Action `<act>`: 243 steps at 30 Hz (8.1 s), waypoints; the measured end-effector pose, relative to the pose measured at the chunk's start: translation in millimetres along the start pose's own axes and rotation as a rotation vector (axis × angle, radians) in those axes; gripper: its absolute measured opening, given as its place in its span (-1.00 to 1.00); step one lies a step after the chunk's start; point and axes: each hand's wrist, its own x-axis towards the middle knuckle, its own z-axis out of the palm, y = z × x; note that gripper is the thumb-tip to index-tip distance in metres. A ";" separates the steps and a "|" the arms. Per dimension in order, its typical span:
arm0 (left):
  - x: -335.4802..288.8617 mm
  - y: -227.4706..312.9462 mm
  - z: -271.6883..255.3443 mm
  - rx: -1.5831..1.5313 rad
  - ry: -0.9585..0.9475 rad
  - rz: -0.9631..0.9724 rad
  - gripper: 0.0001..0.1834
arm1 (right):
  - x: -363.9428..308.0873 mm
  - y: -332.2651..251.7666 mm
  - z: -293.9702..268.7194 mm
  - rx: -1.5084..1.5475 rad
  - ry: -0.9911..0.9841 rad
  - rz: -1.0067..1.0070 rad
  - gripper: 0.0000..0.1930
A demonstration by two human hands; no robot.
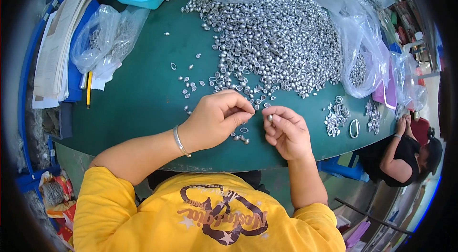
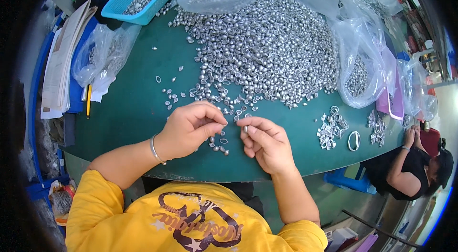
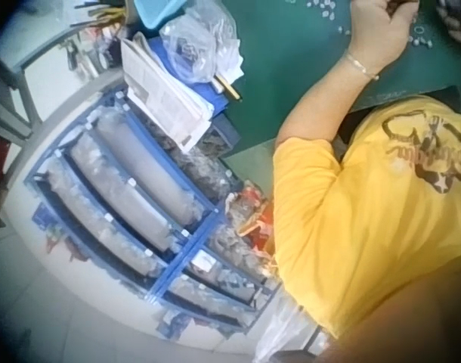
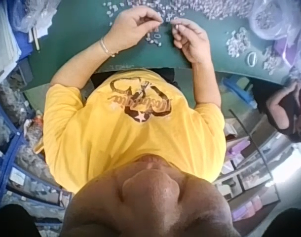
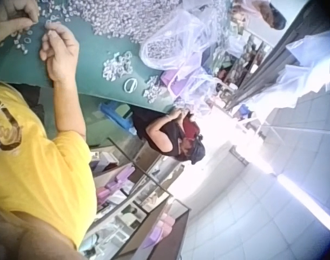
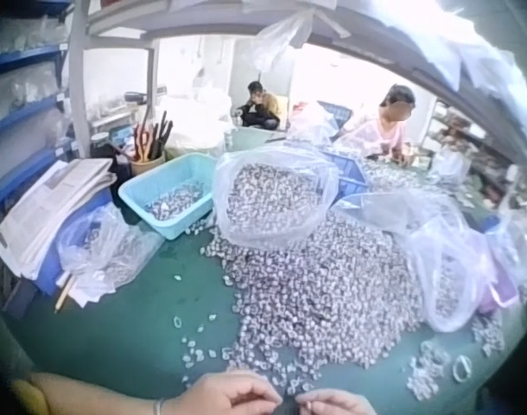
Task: The person sorts small metal components on a work surface by picking them up and placing them into different bags and containers.
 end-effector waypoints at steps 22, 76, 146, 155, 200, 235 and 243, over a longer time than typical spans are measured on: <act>5.1 1.8 -22.6 -0.894 0.023 -0.377 -0.88 | 14.0 -10.2 5.3 -1.304 0.102 -0.636 -0.94; 20.7 13.6 -25.5 0.434 0.231 0.076 -0.96 | 21.3 -23.8 -9.5 -0.276 0.040 -0.050 -0.93; -32.3 14.2 -31.0 -0.653 0.303 -0.348 -0.98 | 20.8 -15.4 3.5 0.404 -0.203 0.252 -0.89; -20.8 12.0 -61.3 0.271 0.327 -0.116 -0.92 | 36.1 -22.3 23.8 -0.572 0.071 -0.149 -0.83; -1.8 23.3 -61.5 -0.022 0.384 -0.295 -0.90 | 46.0 6.7 36.0 -1.495 0.150 -0.577 -0.86; -25.6 11.3 -71.5 -0.836 0.049 -0.391 -0.90 | 6.7 -3.4 25.7 0.024 -0.171 0.076 -0.92; -17.7 -1.7 -46.3 0.754 0.067 0.159 -0.88 | 2.2 14.5 52.9 -1.422 0.007 -0.394 -0.90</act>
